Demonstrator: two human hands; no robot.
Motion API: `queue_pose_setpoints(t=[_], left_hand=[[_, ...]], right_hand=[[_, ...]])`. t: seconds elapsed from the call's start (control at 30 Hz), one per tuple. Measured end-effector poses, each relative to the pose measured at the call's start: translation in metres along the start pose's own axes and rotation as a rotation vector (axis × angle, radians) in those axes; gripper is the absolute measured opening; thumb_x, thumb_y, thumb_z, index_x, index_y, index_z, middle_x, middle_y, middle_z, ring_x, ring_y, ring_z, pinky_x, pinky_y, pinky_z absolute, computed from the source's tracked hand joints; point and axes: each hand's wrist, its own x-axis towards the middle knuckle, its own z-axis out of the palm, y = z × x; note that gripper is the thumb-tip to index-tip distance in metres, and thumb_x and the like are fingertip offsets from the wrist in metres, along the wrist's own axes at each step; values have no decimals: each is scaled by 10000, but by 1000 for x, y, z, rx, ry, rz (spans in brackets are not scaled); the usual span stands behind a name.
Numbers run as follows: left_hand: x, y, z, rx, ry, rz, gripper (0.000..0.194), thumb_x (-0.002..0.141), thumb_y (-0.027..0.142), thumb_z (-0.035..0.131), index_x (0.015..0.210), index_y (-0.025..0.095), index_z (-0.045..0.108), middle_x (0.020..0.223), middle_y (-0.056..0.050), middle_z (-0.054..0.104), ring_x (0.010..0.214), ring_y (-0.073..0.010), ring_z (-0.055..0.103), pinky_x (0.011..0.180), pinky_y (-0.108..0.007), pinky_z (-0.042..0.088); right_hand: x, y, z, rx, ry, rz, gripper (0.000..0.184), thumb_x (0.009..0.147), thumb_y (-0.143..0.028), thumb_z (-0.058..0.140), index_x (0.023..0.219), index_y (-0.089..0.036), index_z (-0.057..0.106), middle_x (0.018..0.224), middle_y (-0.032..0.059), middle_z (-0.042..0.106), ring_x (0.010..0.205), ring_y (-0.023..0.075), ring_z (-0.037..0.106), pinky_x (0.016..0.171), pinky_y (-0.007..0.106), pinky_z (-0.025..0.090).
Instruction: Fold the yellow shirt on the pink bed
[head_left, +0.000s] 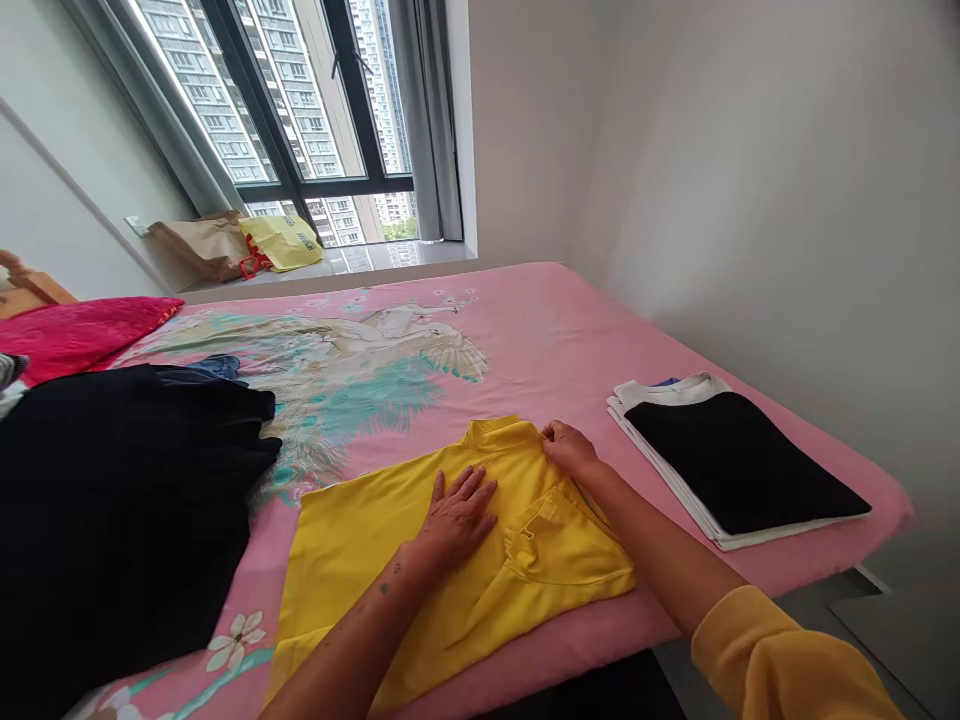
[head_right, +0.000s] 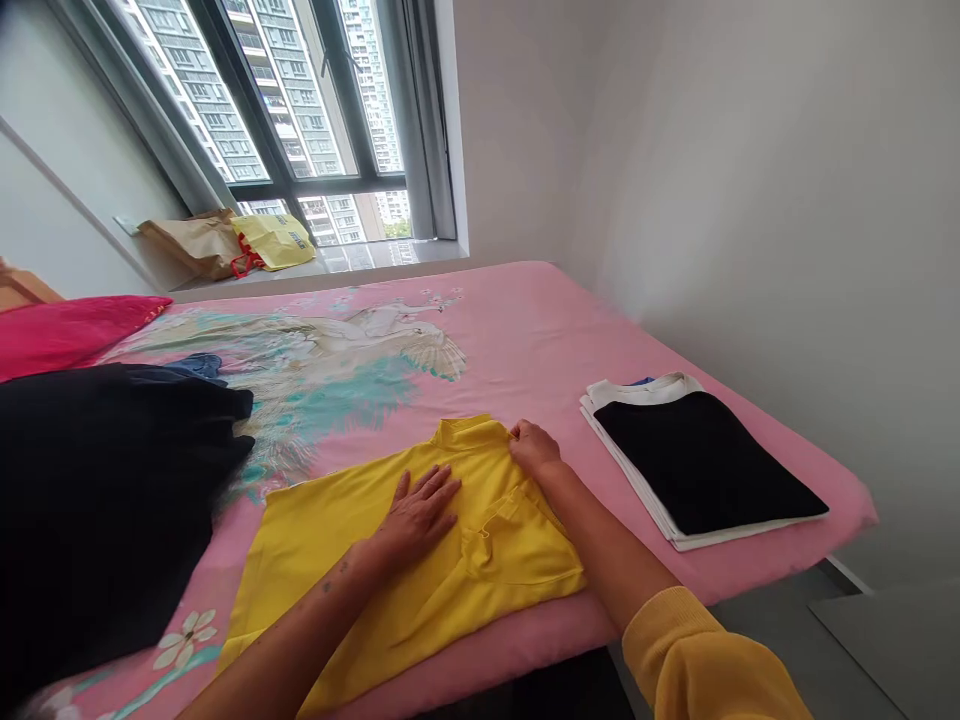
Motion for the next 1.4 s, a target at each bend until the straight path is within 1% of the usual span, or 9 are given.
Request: queue_pose_setpoints(t=[0.13, 0.3, 0.5, 0.67, 0.87, 1.1, 1.2, 1.27, 1.4], left_hand=[[-53, -62, -26, 86, 130, -195, 404, 905, 388, 387, 1279, 285, 499, 1401, -60, 470, 1369, -241, 292, 1122, -565, 63], [-98, -150, -65, 105, 191, -659, 396, 858, 262, 402, 1224, 231, 550, 1338, -75, 526, 1296, -233, 391, 1094, -455, 239], [-110, -189, -81, 21, 139, -742, 212, 669, 195, 512, 812, 211, 668, 913, -31, 668, 951, -199, 575, 862, -287, 413], [-112, -193, -69, -61, 190, -830, 198, 701, 266, 467, 790, 216, 637, 773, 21, 659, 733, -145, 580, 626, -227, 396], [-112, -192, -51, 9, 319, -871, 202, 694, 262, 485, 810, 236, 649, 881, -18, 662, 924, -215, 567, 810, -300, 398], [-117, -197, -49, -21, 469, -868, 291, 756, 316, 482, 961, 192, 648, 990, -57, 656, 969, -203, 583, 900, -293, 424], [-115, -179, -56, -9, 551, -888, 334, 787, 301, 454, 1045, 159, 612, 1095, -98, 625, 1065, -223, 550, 972, -326, 398], [-110, -150, -57, -16, 582, -730, 324, 826, 292, 424, 1071, 171, 598, 1144, -95, 611, 1130, -214, 520, 1022, -336, 364], [-101, -90, -48, -64, 253, -141, 360, 901, 332, 372, 1192, 257, 571, 1315, -42, 544, 1271, -178, 426, 1113, -359, 259]], right_hand=[[6, -10, 0, -60, 19, -42, 246, 750, -354, 546, 934, -210, 623, 1010, 95, 645, 969, 247, 549, 773, 326, 395], [27, -22, 5, 10, -131, 31, 278, 697, -477, 601, 685, -202, 630, 754, 80, 653, 801, 236, 590, 662, 296, 406], [39, -34, 20, 187, -128, -18, 140, 653, -305, 590, 736, -195, 612, 659, -2, 616, 657, 154, 564, 569, 227, 396], [47, -33, 29, 261, -76, -23, 239, 664, -245, 545, 889, -184, 594, 794, 11, 650, 686, 133, 574, 578, 206, 424], [65, -39, 37, 246, -90, 9, 257, 623, -211, 622, 877, -170, 613, 775, 17, 656, 671, 134, 592, 583, 204, 431], [50, -41, 45, 129, 170, 6, 289, 722, -158, 520, 1006, -195, 551, 1007, 78, 618, 955, 214, 556, 813, 316, 432], [19, -57, 45, 118, 278, -269, 202, 805, -211, 474, 993, -199, 547, 1061, 89, 594, 1062, 234, 500, 919, 372, 399], [-14, -73, 49, 141, 238, -586, 142, 848, -236, 453, 939, -205, 558, 980, 74, 612, 1001, 215, 532, 911, 367, 421], [-70, -93, 68, 32, -206, -1037, 254, 897, -240, 407, 1095, -199, 561, 1140, 77, 609, 1149, 176, 502, 992, 344, 399]])
